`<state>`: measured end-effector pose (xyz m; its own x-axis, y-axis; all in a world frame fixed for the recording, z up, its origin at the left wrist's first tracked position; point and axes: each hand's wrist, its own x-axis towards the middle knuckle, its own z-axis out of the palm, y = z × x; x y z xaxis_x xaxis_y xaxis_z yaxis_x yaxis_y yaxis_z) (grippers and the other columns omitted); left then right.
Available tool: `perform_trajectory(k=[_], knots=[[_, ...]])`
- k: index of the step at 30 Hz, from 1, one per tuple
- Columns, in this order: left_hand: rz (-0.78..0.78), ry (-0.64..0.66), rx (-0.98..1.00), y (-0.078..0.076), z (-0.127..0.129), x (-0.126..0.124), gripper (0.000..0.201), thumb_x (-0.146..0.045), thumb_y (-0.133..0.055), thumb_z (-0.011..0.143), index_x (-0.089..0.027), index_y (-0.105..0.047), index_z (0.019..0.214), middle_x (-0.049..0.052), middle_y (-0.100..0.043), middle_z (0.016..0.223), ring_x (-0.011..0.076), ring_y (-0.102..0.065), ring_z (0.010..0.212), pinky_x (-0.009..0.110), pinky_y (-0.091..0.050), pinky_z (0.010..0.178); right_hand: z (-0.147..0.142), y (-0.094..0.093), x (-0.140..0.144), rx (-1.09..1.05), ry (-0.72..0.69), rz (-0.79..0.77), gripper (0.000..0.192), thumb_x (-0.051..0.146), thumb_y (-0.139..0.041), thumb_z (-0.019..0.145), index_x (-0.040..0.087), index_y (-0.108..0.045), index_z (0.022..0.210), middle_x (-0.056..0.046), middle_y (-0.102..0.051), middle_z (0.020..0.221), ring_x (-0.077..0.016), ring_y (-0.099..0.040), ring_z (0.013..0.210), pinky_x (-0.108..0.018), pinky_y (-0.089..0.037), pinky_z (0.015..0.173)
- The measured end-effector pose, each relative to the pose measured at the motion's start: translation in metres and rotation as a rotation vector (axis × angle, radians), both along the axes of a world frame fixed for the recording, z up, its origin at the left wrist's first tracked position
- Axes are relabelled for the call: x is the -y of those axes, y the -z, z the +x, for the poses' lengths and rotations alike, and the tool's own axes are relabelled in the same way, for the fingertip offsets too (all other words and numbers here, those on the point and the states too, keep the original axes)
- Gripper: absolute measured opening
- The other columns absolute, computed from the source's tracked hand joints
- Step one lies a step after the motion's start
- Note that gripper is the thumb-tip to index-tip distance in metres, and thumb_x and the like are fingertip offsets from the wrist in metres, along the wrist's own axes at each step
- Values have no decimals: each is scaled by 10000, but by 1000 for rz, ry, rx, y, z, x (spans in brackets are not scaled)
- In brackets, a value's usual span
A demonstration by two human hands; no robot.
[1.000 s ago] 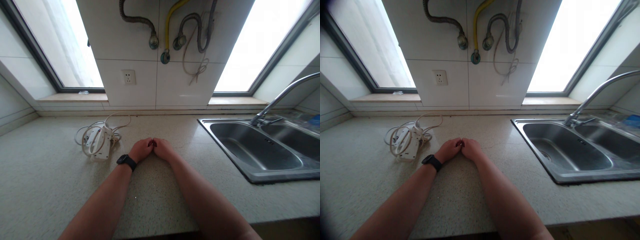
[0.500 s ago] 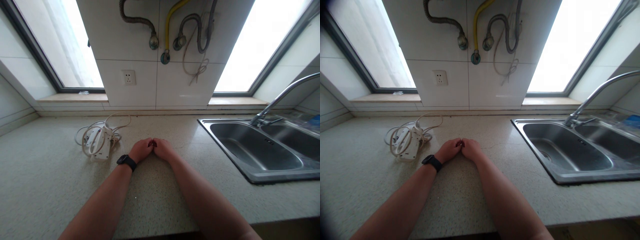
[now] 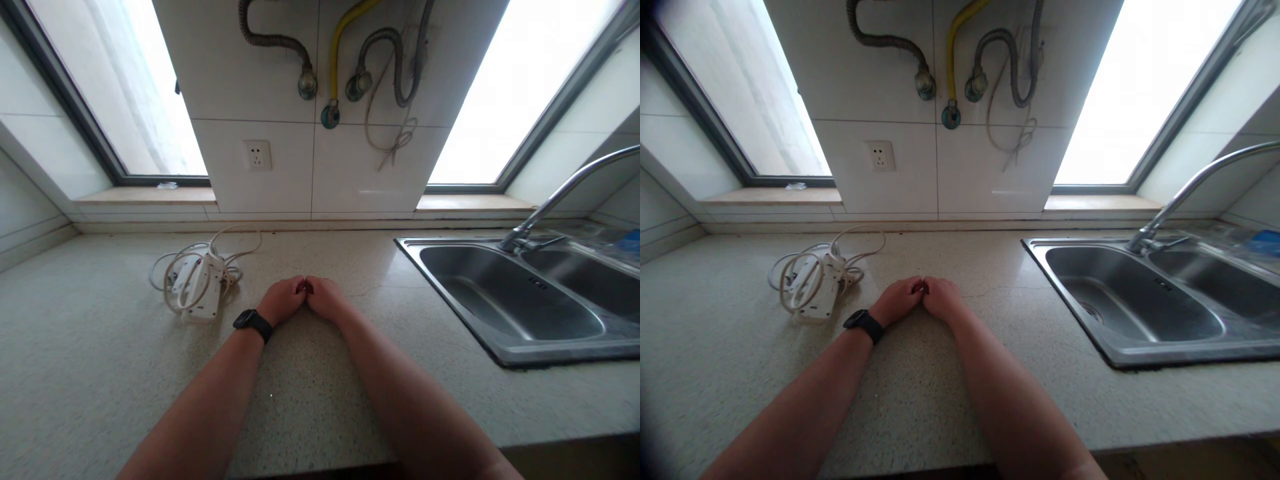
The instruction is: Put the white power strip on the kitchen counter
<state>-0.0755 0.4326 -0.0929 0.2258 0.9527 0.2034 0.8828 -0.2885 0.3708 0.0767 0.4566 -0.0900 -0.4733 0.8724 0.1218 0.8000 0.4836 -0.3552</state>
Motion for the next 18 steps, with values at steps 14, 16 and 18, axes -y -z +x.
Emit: perform_trajectory(k=[14, 16, 18], knots=[[9, 3, 6, 1, 0, -1, 146, -251, -460, 862, -203, -597, 877, 48, -669, 817, 181, -589, 747, 279, -337, 635, 0, -2, 1, 19, 11, -16, 252, 227, -479, 846, 229, -666, 1015, -76, -712, 1009, -213, -630, 915, -284, -379, 710], [16, 9, 14, 2, -1, -1, 137, -248, -461, 860, -205, -591, 866, 46, -669, 816, 179, -589, 747, 277, -339, 638, 0, -2, 1, 19, 13, -20, 254, 231, -476, 851, 231, -665, 1020, -76, -711, 1011, -213, -629, 918, -285, -381, 715], [23, 16, 21, 3, -1, -2, 132, -248, -458, 860, -205, -583, 857, 45, -669, 817, 177, -590, 750, 275, -338, 639, 0, -2, 0, 18, 9, -18, 251, 235, -474, 852, 232, -665, 1015, -75, -711, 1010, -213, -629, 918, -285, -379, 716]])
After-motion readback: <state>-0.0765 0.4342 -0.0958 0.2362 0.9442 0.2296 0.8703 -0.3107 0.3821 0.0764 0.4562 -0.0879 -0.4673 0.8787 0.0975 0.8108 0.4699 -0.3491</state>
